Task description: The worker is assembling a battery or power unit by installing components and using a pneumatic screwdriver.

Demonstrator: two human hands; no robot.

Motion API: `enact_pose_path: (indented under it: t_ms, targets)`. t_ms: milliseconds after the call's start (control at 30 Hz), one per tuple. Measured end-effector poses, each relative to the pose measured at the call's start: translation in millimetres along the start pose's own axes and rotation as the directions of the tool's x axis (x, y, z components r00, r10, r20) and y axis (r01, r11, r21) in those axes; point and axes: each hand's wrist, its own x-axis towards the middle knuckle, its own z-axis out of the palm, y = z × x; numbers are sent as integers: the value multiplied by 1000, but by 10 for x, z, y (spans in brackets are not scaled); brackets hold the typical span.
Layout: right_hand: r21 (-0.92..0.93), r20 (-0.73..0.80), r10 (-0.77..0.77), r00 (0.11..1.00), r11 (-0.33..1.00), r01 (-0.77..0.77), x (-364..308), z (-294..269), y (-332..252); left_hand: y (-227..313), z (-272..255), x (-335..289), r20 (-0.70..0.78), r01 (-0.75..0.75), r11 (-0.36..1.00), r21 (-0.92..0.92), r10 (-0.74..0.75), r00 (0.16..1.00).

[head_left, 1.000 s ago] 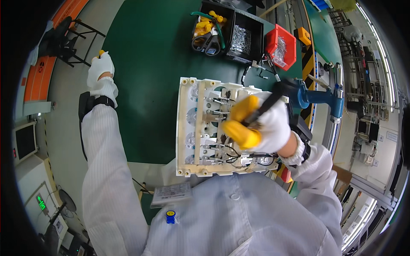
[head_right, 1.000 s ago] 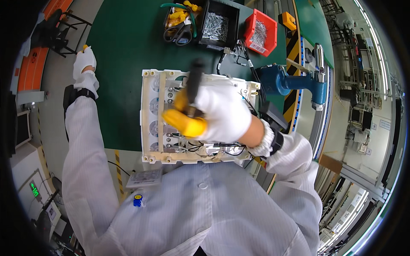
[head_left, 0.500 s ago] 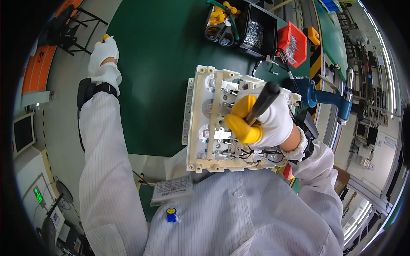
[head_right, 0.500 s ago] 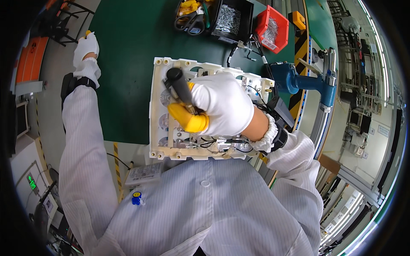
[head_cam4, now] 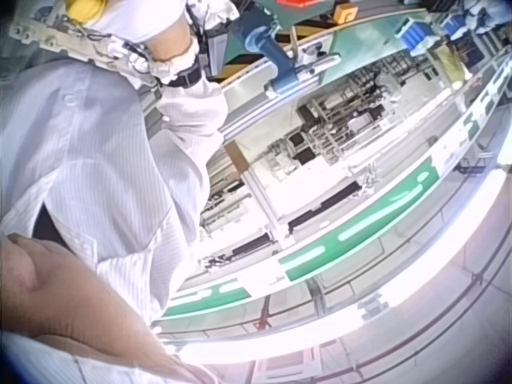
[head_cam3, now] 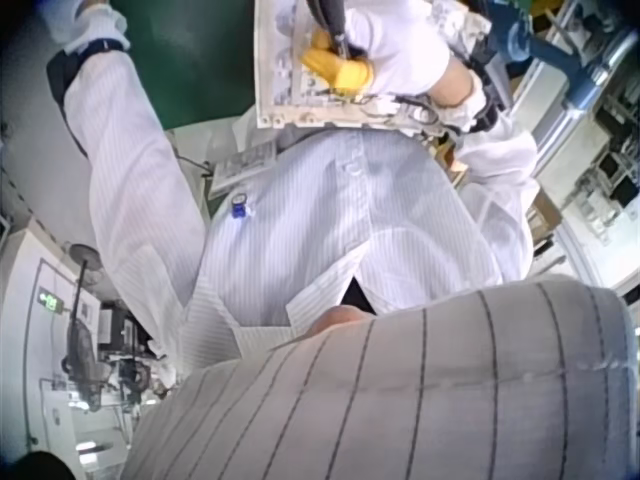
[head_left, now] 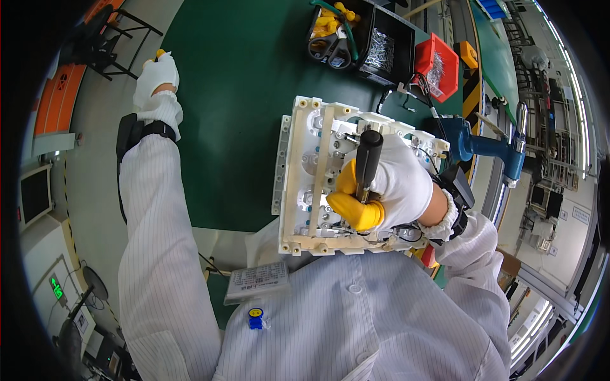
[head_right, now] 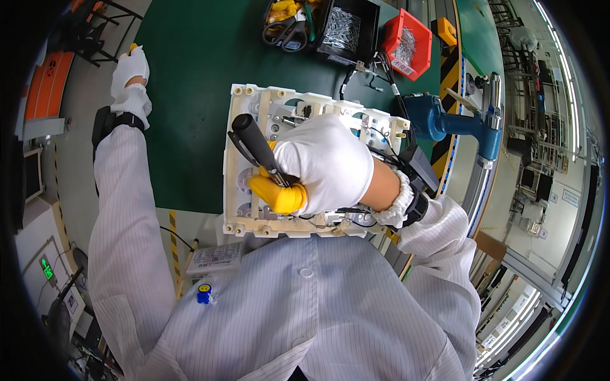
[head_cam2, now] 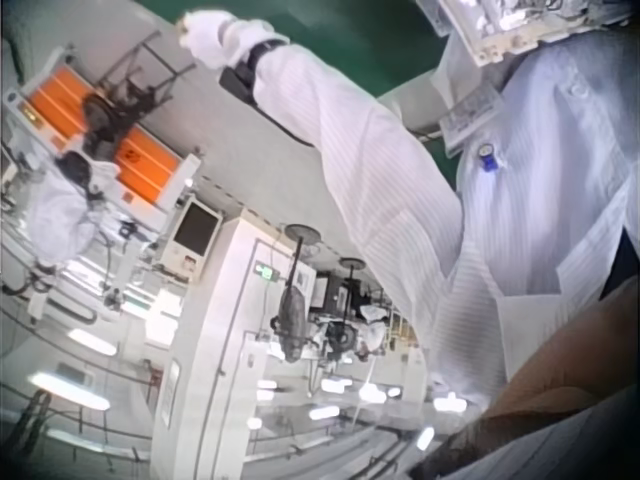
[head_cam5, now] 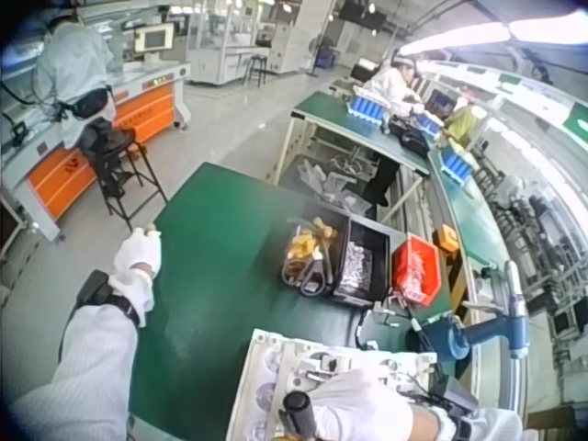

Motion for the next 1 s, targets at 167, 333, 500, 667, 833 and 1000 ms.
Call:
enact_pose_path:
  t_ms: [167, 333, 500, 667, 833, 1000]
  targets:
    - [13, -33, 46, 998, 999, -46, -42, 13, 22, 0, 25, 13, -18, 2, 1000, 6, -2, 1000]
    - [137, -85, -53, 995, 989, 64, -39, 53, 55, -13, 22, 19, -4, 0, 1000, 27, 0, 1000]
    - [182, -59, -57, 997, 981, 67, -52, 96, 39, 9, 19, 5, 16, 1, 1000, -7, -1, 1000]
    - [162, 17, -89, 996, 983, 85, -17, 80, 33, -69, 80, 87, 18, -21, 999, -25, 21, 1000]
    - [81, 99, -153, 983, 986, 145, -33, 48, 42, -16, 46, 38, 31, -6, 1000, -29, 7, 999]
    - [186, -37, -76, 996, 979, 81, -52, 126, 42, -17, 46, -2, -64, -43, 999, -21, 41, 997]
